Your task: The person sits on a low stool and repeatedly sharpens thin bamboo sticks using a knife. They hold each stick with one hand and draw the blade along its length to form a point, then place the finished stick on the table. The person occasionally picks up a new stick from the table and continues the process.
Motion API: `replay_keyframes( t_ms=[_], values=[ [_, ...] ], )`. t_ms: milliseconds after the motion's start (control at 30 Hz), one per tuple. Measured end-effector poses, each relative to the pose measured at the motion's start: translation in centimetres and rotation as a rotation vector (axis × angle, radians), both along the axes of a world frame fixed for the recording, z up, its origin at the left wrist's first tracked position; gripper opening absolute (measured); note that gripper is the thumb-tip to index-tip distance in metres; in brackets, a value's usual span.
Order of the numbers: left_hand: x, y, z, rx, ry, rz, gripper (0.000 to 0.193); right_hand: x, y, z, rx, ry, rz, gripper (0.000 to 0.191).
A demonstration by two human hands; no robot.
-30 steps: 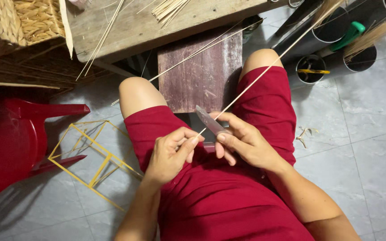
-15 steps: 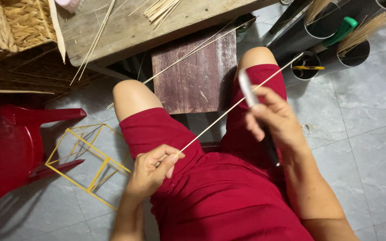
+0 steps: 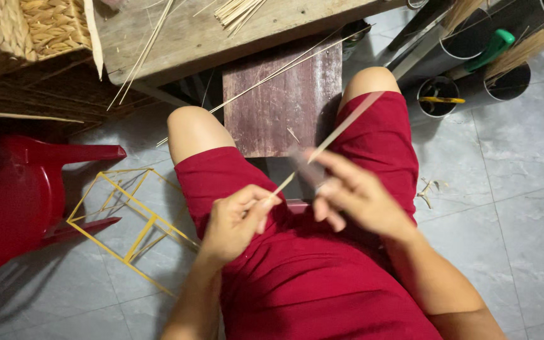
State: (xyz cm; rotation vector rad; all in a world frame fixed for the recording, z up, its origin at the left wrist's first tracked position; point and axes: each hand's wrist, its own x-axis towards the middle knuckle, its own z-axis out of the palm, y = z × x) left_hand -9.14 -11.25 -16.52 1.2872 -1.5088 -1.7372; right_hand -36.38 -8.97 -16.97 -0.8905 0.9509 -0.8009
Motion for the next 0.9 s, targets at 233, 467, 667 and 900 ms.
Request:
replay_keyframes(
  t_ms=[233, 467, 667, 900],
  values=[
    [0.7, -0.1, 0.4, -0.062, -0.081, -0.055, 0.018, 0.2, -1.0, -1.8, 0.033, -0.075, -0.099, 0.039],
    [4.2, 1.1, -0.3, 0.009, -0.217, -0.096, 0.017, -7.4, -1.7, -2.7, -0.089, 0.009, -0.579, 0.028],
    [6.5, 1.2, -0.1, 0.185, -0.087, 0.145, 0.019, -11.0, -1.0, -0.5, -0.235, -0.016, -0.756, 0.021],
    [0.5, -0.4, -0.1, -0.029, 0.024, 0.002, 0.019, 0.2, 0.3, -0.1, 0.010, 0.034, 0.014, 0.052]
  ],
)
